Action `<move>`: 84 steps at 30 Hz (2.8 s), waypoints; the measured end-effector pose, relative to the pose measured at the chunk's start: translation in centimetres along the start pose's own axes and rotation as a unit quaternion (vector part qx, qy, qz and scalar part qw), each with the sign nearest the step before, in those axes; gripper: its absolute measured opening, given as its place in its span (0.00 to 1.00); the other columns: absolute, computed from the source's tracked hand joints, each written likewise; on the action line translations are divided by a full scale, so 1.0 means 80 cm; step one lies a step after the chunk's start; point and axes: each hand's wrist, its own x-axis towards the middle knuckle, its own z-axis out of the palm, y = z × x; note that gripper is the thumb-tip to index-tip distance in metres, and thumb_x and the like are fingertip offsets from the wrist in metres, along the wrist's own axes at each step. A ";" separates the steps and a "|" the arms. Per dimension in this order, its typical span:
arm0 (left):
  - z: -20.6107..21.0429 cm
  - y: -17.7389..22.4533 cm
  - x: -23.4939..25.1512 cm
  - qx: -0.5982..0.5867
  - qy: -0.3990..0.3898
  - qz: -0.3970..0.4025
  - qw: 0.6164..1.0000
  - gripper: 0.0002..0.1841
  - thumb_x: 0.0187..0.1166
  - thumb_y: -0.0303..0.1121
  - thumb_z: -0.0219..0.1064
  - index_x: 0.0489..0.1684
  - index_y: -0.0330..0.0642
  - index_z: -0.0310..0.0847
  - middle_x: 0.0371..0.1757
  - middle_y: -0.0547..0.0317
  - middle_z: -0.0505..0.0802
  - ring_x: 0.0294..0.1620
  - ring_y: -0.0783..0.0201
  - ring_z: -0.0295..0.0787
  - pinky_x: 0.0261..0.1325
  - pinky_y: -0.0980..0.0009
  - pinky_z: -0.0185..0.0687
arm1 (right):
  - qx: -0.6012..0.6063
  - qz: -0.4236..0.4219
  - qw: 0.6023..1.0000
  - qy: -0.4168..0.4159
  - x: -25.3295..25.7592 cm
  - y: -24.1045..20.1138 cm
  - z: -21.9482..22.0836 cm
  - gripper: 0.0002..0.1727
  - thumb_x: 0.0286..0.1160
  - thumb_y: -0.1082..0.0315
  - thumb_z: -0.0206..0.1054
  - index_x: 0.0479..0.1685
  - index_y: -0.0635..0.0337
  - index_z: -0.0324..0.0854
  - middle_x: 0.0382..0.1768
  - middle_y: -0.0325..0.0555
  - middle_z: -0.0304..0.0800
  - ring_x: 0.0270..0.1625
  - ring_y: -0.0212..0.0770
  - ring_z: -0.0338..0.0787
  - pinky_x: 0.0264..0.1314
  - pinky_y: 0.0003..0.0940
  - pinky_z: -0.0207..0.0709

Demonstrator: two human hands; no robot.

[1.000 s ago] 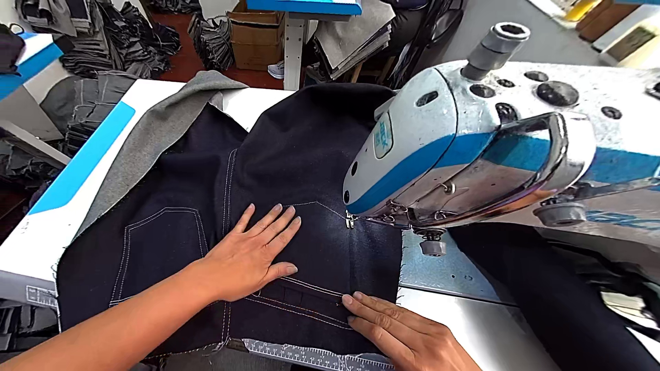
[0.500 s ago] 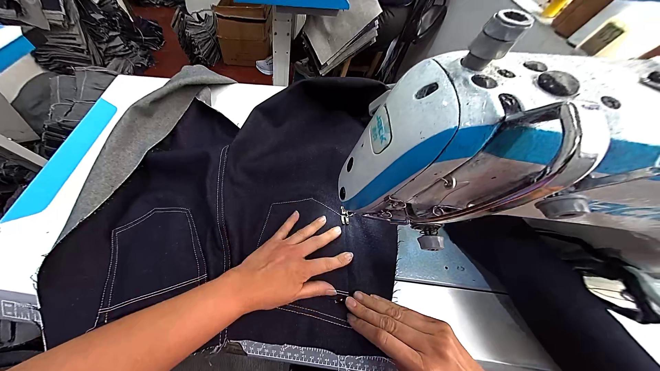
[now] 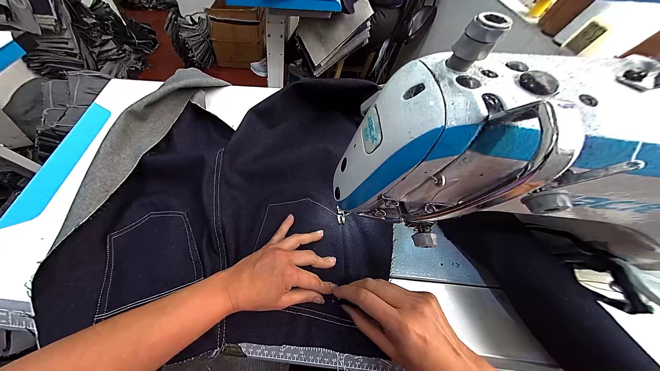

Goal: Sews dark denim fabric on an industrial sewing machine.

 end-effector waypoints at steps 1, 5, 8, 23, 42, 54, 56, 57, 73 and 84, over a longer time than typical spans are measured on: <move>0.000 0.000 0.000 0.000 0.000 -0.001 1.000 0.14 0.84 0.47 0.63 0.50 0.60 0.97 0.68 0.68 0.92 0.87 0.49 0.69 0.87 0.24 0.37 | -0.020 -0.004 1.000 0.006 0.003 -0.003 0.003 0.10 0.85 0.62 0.60 0.51 0.48 0.87 0.38 0.38 0.93 0.38 0.35 0.92 0.31 0.26 0.79; 0.000 0.000 -0.001 -0.001 -0.003 -0.003 1.000 0.15 0.86 0.44 0.60 0.51 0.59 0.96 0.68 0.67 0.92 0.87 0.49 0.69 0.87 0.24 0.37 | -0.081 -0.025 0.996 0.039 0.007 -0.013 0.012 0.07 0.82 0.65 0.61 0.45 0.54 0.85 0.31 0.41 0.91 0.33 0.39 0.90 0.30 0.29 0.79; 0.002 -0.002 -0.001 0.003 -0.003 0.001 1.000 0.15 0.87 0.43 0.59 0.54 0.60 0.95 0.69 0.67 0.92 0.87 0.49 0.69 0.86 0.23 0.38 | -0.118 -0.036 0.990 0.073 0.005 -0.021 0.020 0.06 0.81 0.67 0.62 0.40 0.56 0.84 0.28 0.41 0.90 0.30 0.39 0.89 0.28 0.28 0.76; 0.004 0.000 -0.005 0.073 -0.007 0.047 0.996 0.17 0.83 0.38 0.58 0.60 0.66 0.93 0.74 0.60 0.88 0.87 0.41 0.68 0.82 0.19 0.43 | 0.097 -0.070 0.991 -0.056 -0.072 0.016 -0.013 0.17 0.88 0.58 0.62 0.68 0.54 0.80 0.72 0.49 0.86 0.82 0.45 0.78 0.86 0.34 0.67; 0.005 0.004 -0.007 0.067 -0.028 0.026 0.997 0.18 0.90 0.43 0.53 0.69 0.70 0.87 0.80 0.61 0.83 0.90 0.44 0.64 0.83 0.20 0.43 | 0.074 -0.093 0.993 -0.025 -0.049 0.016 -0.002 0.11 0.89 0.76 0.51 0.52 0.58 0.81 0.66 0.49 0.90 0.75 0.44 0.84 0.81 0.35 0.72; 0.003 0.003 -0.011 0.055 -0.034 0.015 0.998 0.19 0.93 0.47 0.50 0.72 0.73 0.83 0.83 0.65 0.80 0.90 0.40 0.62 0.78 0.15 0.41 | 0.089 -0.071 0.992 -0.049 -0.048 0.012 -0.012 0.11 0.89 0.76 0.53 0.50 0.58 0.82 0.64 0.50 0.92 0.75 0.43 0.85 0.79 0.34 0.72; 0.003 0.001 -0.011 0.055 -0.036 0.018 0.998 0.19 0.93 0.46 0.50 0.72 0.73 0.83 0.83 0.65 0.80 0.90 0.41 0.61 0.78 0.15 0.41 | 0.093 -0.069 0.992 -0.050 -0.047 0.012 -0.012 0.11 0.89 0.76 0.53 0.50 0.58 0.82 0.64 0.50 0.92 0.74 0.44 0.85 0.78 0.34 0.72; 0.003 0.001 -0.011 0.054 -0.036 0.018 0.998 0.19 0.93 0.46 0.50 0.72 0.73 0.83 0.83 0.65 0.80 0.90 0.40 0.61 0.78 0.15 0.42 | 0.095 -0.067 0.992 -0.053 -0.046 0.011 -0.012 0.11 0.89 0.76 0.53 0.50 0.58 0.82 0.64 0.50 0.92 0.74 0.43 0.85 0.78 0.34 0.72; -0.029 -0.081 0.043 0.072 -0.021 0.010 0.997 0.18 0.88 0.47 0.55 0.66 0.73 0.89 0.74 0.68 0.88 0.88 0.46 0.67 0.81 0.17 0.38 | 0.043 -0.052 0.998 0.016 0.011 0.084 0.014 0.15 0.88 0.73 0.50 0.54 0.55 0.84 0.61 0.46 0.94 0.71 0.42 0.88 0.75 0.35 0.77; -0.045 -0.106 0.065 0.066 0.000 0.000 0.998 0.16 0.86 0.44 0.58 0.58 0.60 0.94 0.73 0.59 0.89 0.87 0.40 0.68 0.78 0.15 0.37 | -0.006 0.009 0.998 0.056 0.009 0.094 0.020 0.17 0.85 0.70 0.55 0.55 0.50 0.91 0.56 0.43 0.97 0.67 0.42 0.91 0.74 0.35 0.80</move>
